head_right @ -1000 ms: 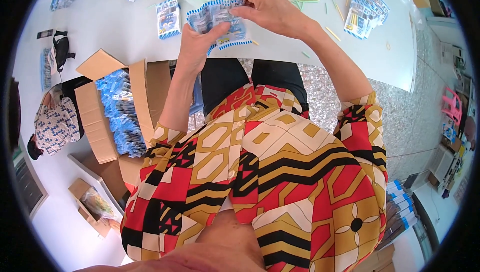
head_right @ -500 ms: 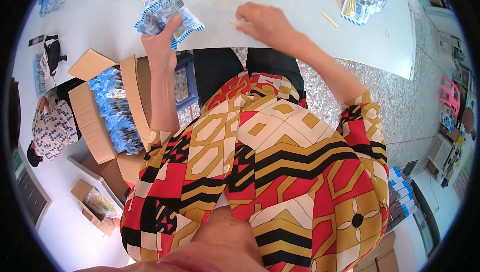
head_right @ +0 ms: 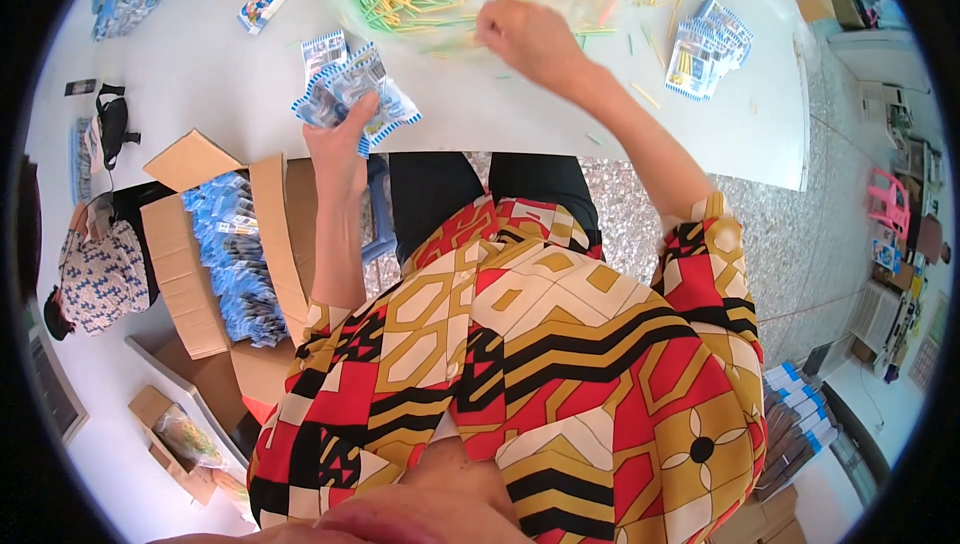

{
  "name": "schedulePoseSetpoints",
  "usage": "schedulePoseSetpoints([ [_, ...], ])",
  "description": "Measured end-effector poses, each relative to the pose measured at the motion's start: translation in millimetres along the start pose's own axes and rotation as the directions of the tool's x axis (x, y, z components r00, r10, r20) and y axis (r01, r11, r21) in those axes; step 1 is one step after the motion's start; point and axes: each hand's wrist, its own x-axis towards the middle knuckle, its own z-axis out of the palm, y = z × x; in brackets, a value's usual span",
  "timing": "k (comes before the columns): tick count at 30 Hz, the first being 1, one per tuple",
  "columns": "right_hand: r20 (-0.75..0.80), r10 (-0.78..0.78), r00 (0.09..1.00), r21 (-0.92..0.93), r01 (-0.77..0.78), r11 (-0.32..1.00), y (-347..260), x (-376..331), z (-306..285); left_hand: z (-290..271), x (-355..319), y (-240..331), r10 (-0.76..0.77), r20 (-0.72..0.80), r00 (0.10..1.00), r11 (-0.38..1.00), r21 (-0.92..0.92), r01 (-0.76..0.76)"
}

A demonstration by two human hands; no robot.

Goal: Packing yellow plastic strips into blue plastic bags and placing them into a box.

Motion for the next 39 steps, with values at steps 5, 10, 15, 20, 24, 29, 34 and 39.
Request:
schedulePoseSetpoints([
  [5, -0.092, 0.008, 0.996, -0.158, -0.023, 0.987, 49, 50, -24, 5, -5, 0, 0.019, 0.035, 0.999, 1.0, -0.025, -0.018],
  [10, -0.057, -0.106, 0.993, -0.133, 0.098, 0.986, 88, 66, -24, 8, -6, -2, -0.032, 0.064, 0.997, 0.999, -0.029, 0.034],
  [15, 0.085, 0.017, 0.996, -0.115, -0.007, 0.993, 51, 84, -9, 12, -7, -2, -0.035, 0.061, 0.998, 0.998, -0.05, 0.038],
  [20, 0.08, 0.032, 0.996, -0.102, -0.024, 0.994, 48, 95, 19, 18, -6, -1, -0.039, 0.083, 0.996, 0.998, -0.056, 0.043],
  [24, 0.089, 0.003, 0.996, -0.214, 0.016, 0.977, 36, 103, 21, 15, -7, -1, -0.047, 0.085, 0.995, 0.997, -0.05, 0.052],
  [29, 0.346, 0.25, 0.904, -0.263, -0.163, 0.951, 26, 108, 13, 15, -7, -4, -0.034, 0.097, 0.995, 0.997, -0.067, 0.041],
  [34, 0.144, 0.108, 0.984, -0.333, -0.054, 0.941, 27, 110, 26, 20, -6, -5, -0.049, 0.095, 0.994, 0.997, -0.061, 0.054],
  [39, -0.026, -0.286, 0.958, -0.524, 0.231, 0.82, 41, 111, 61, 20, -8, -6, -0.066, 0.106, 0.992, 0.997, -0.042, 0.071],
])
